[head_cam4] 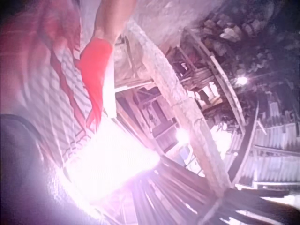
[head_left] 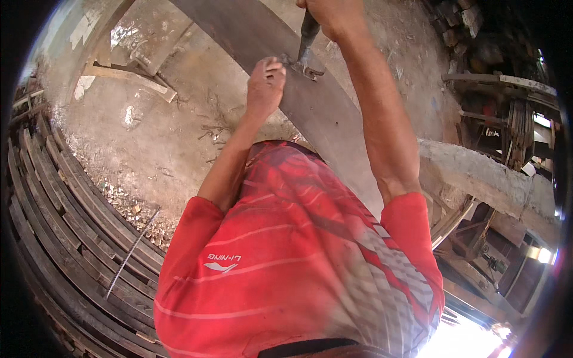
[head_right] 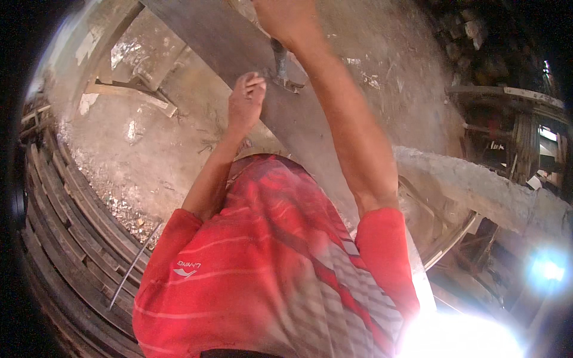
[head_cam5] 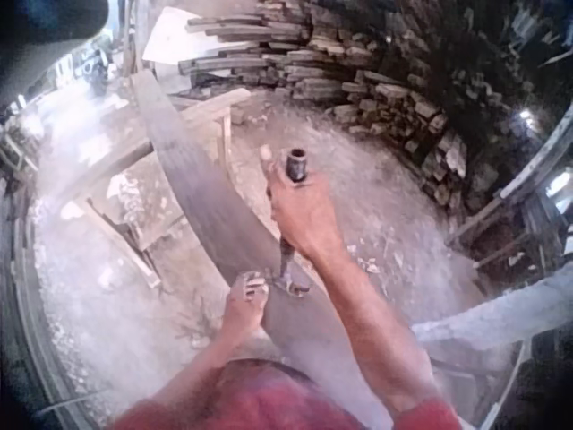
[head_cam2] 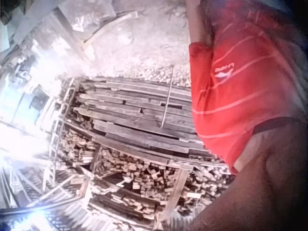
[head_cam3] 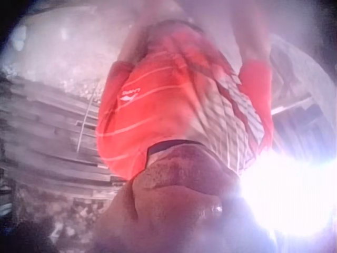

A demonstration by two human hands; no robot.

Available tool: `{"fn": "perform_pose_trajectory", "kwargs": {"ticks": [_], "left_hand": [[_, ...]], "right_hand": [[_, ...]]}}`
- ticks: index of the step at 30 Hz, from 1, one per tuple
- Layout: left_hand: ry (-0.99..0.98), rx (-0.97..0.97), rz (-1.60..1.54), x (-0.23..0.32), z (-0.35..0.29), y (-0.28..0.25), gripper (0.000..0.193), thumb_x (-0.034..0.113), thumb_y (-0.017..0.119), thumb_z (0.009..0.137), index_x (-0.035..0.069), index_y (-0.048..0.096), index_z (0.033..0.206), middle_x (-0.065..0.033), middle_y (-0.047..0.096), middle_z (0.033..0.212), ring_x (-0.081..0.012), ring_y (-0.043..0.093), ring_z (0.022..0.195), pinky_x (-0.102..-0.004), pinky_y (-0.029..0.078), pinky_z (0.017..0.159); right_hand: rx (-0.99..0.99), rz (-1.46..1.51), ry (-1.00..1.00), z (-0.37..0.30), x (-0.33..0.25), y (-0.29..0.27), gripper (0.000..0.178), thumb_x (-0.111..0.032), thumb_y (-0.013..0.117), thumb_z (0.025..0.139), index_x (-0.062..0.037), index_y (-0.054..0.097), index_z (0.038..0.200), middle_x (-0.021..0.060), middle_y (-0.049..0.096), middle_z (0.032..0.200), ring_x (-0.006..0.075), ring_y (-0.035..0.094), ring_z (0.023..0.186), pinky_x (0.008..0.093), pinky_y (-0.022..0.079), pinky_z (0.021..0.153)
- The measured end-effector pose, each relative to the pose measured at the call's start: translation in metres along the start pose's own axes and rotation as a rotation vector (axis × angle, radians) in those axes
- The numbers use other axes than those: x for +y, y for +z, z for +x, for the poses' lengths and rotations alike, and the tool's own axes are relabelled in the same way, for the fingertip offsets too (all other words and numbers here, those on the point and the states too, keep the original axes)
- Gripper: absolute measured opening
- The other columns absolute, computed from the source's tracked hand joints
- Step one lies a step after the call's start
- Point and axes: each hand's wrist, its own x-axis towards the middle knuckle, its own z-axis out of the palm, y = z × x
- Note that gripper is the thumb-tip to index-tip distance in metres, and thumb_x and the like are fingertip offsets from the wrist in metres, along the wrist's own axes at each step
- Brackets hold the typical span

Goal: The person uses a hammer to drive nails into a long, curved wooden plank resting on supports.

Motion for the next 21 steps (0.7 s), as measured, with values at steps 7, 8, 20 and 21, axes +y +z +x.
{"fn": "perform_pose_trajectory", "kwargs": {"ticks": [7, 8, 20, 21], "left_hand": [[0.042, 0.056, 0.088, 0.000, -0.014, 0.010, 0.034, 0.011, 0.065, 0.093, -0.005, 0.057, 0.122, -0.0165, 0.068, 0.108, -0.0202, 0.067, 0.091, -0.0333, 0.056, 0.080], [0.006, 0.051, 0.067, -0.002, -0.013, 0.008, 0.033, 0.010, 0.064, 0.093, -0.004, 0.057, 0.122, -0.0162, 0.068, 0.107, -0.0198, 0.067, 0.090, -0.0331, 0.055, 0.080], [0.024, 0.061, 0.106, -0.017, -0.018, -0.037, 0.031, 0.008, 0.069, 0.090, -0.001, 0.059, 0.118, -0.0115, 0.066, 0.099, -0.0173, 0.064, 0.081, -0.0319, 0.053, 0.074], [0.046, 0.045, 0.132, -0.020, -0.022, -0.042, 0.032, 0.008, 0.070, 0.089, 0.000, 0.059, 0.118, -0.0117, 0.065, 0.099, -0.0183, 0.063, 0.080, -0.0324, 0.053, 0.074]], "right_hand": [[0.130, 0.047, -0.023, -0.011, 0.001, -0.010, 0.064, -0.055, 0.066, 0.095, -0.0016, 0.059, 0.060, 0.0078, 0.055, 0.051, 0.0191, 0.054, 0.047, 0.0382, 0.043, 0.048], [0.175, -0.043, -0.057, -0.006, -0.003, -0.004, 0.065, -0.054, 0.066, 0.095, 0.0008, 0.059, 0.060, 0.0121, 0.055, 0.051, 0.0233, 0.055, 0.048, 0.0417, 0.043, 0.050], [0.224, 0.168, -0.237, -0.051, 0.020, -0.020, 0.041, -0.035, 0.066, 0.098, 0.0060, 0.071, 0.096, 0.0269, 0.068, 0.077, 0.0274, 0.071, 0.071, 0.0450, 0.052, 0.064], [0.229, 0.107, -0.444, -0.027, 0.029, -0.007, 0.043, -0.037, 0.066, 0.097, 0.0065, 0.071, 0.096, 0.0278, 0.068, 0.078, 0.0297, 0.072, 0.073, 0.0448, 0.053, 0.065]]}}
